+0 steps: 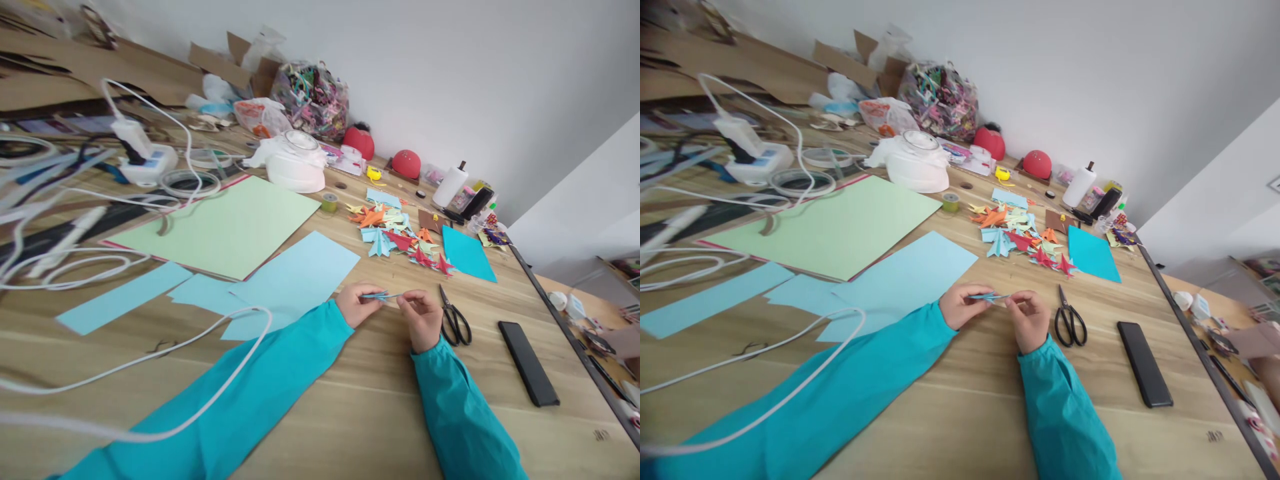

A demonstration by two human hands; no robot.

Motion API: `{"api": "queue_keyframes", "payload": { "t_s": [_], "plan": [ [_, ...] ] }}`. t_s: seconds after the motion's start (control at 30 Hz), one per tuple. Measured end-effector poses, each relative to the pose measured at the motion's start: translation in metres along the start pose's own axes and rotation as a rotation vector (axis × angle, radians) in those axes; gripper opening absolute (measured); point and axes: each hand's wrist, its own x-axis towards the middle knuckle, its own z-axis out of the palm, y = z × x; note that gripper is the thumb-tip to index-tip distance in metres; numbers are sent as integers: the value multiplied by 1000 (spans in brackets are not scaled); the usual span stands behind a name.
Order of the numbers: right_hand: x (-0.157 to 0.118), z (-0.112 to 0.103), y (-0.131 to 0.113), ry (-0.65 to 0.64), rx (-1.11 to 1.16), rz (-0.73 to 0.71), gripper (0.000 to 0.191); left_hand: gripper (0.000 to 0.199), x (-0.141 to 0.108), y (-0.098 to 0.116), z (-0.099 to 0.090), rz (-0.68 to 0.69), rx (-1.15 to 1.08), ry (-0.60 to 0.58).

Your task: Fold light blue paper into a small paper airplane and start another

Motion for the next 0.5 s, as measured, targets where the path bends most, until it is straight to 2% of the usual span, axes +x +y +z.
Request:
{"api": "queue_keyframes", "payload": {
  "t_s": [0.5],
  "plan": [
    [0, -1, 0, -15, 22, 16, 15, 19, 0, 0, 1, -9, 19, -7]
  ]
}}
